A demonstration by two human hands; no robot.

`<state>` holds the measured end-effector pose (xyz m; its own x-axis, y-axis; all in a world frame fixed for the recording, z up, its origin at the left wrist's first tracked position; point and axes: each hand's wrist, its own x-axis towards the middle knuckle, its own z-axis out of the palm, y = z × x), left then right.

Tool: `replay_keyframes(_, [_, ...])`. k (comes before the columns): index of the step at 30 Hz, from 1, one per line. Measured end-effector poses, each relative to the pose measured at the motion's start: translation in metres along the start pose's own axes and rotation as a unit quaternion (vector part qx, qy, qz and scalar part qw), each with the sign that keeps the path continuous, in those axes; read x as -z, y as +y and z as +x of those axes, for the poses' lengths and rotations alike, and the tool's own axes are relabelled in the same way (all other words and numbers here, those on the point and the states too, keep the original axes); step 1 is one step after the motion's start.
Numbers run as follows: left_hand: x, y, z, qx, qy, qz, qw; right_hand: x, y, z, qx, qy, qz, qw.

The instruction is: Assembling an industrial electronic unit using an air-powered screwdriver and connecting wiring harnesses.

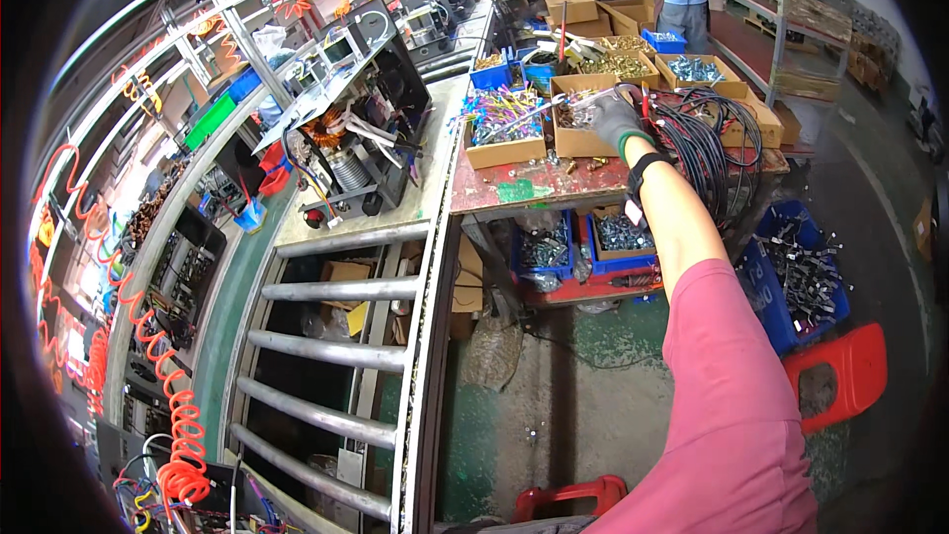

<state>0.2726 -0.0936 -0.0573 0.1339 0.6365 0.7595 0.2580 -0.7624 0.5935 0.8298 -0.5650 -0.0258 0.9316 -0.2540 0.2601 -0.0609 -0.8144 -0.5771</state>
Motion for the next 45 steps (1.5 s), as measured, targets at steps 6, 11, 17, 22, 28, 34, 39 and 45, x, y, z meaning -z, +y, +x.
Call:
replay_keyframes(6, [-0.050,-0.022,0.003,-0.044,0.003,0.037,0.998,-0.038,0.032,0.072,0.022,-0.100,-0.120,0.988])
replay_keyframes(11, [-0.072,-0.051,-0.001,-0.071,0.009,0.084,0.994,-0.059,0.045,0.106,-0.025,-0.105,-0.184,0.977])
replay_keyframes(17, [-0.117,-0.079,0.000,-0.113,-0.011,0.113,0.987,-0.072,0.075,0.128,-0.084,-0.074,-0.197,0.974])
replay_keyframes(22, [-0.138,-0.096,0.018,-0.169,-0.034,0.140,0.975,-0.043,0.032,0.095,-0.063,-0.015,-0.100,0.993])
replay_keyframes(28, [-0.176,-0.111,0.025,-0.219,-0.069,0.148,0.962,-0.032,0.024,0.090,-0.016,0.037,-0.168,0.985])
replay_keyframes(34, [-0.171,-0.134,0.022,-0.236,-0.074,0.171,0.954,-0.032,0.020,0.079,0.126,0.233,0.087,0.960])
replay_keyframes(39, [-0.059,-0.171,-0.029,-0.171,-0.039,0.279,0.944,-0.046,0.025,0.072,0.225,0.141,0.223,0.938])
replay_keyframes(45, [0.287,-0.128,-0.145,-0.044,-0.020,0.558,0.828,0.073,-0.296,-0.303,0.441,-0.039,0.239,0.864])
